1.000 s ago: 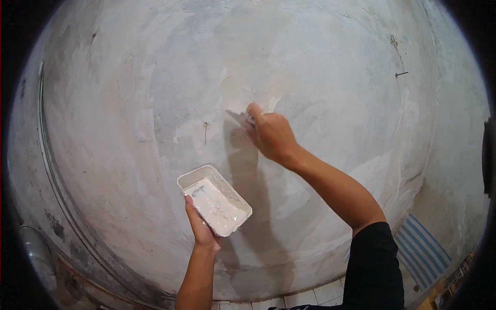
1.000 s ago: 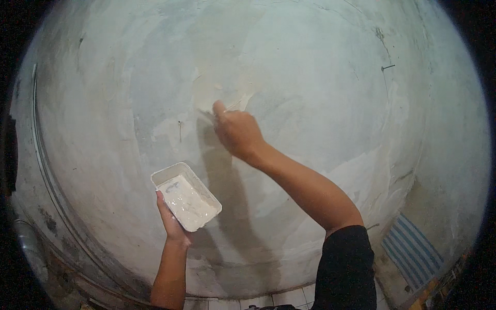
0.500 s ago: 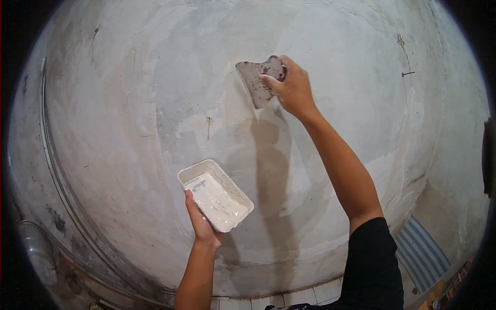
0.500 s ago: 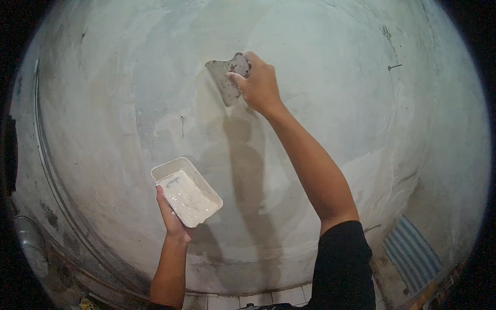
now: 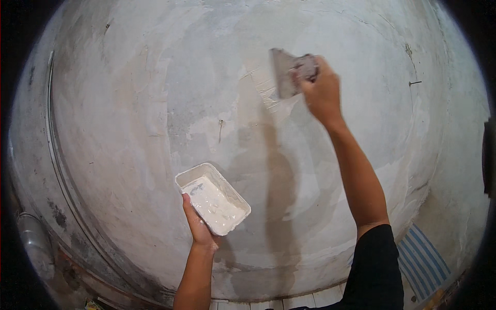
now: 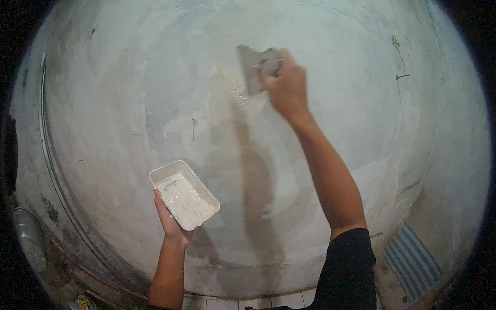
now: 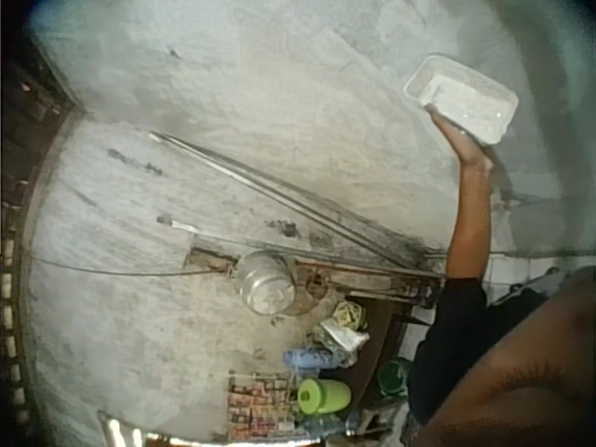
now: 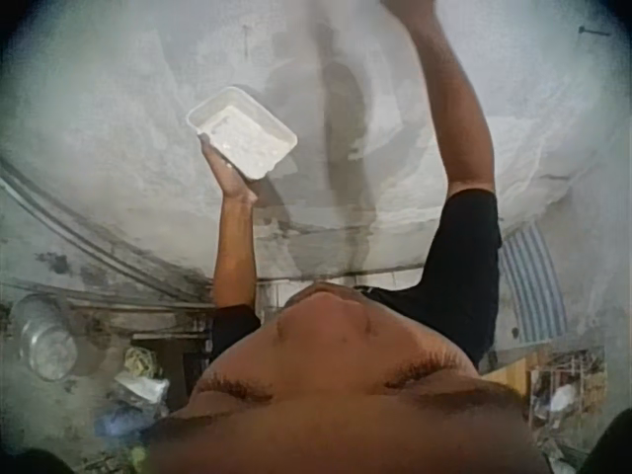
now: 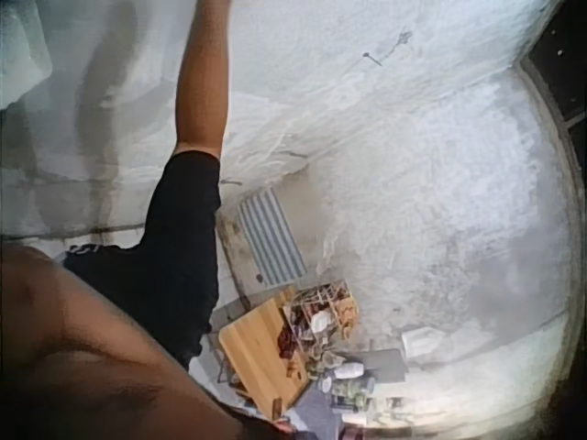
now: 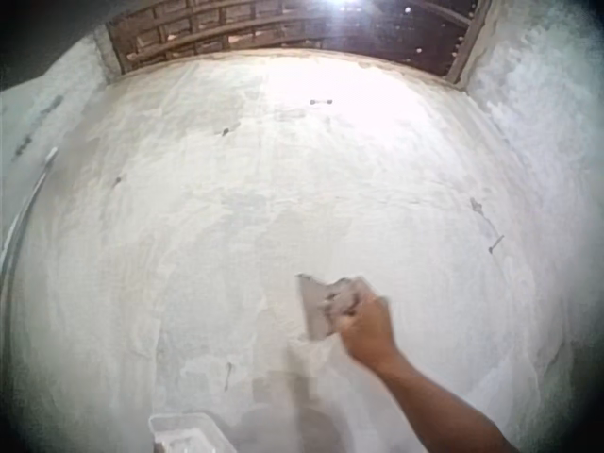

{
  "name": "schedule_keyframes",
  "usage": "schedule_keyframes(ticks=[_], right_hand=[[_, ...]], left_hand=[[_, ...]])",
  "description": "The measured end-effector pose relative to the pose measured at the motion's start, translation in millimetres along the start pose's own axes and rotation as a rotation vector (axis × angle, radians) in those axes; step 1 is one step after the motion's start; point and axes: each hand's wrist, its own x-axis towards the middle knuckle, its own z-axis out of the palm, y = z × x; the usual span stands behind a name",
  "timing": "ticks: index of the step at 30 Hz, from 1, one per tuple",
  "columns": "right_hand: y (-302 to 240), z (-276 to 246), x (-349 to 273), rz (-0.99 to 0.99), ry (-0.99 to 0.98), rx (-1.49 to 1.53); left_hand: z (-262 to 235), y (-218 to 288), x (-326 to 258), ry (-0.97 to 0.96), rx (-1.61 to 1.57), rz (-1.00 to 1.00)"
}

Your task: Apply wall putty or filler to a damaged area of a wall using a putty knife.

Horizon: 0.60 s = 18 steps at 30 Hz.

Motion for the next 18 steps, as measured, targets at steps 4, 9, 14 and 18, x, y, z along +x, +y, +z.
schedule_keyframes(ticks=[4, 9, 14, 18], right_hand=[[-16.8, 47.2, -31.2, -0.004, -0.297, -0.057], [-18.4, 65.2, -31.7, 0.087, -0.335, -0.131], [4.3, 20.1, -10.3, 0.085, -0.132, -0.272], [8.2, -12.6, -1.6, 0.069, 0.033, -0.199]], left_hand=[[6.5, -0.1, -0.4, -0.013, -0.016, -0.006], [-1.7, -2.6, 1.4, -0.038, -0.031, -0.033], [-1.4, -2.1, 0.2, -0.029, -0.046, -0.07], [-2.5, -1.3, 1.3, -0.008, -0.046, -0.021]])
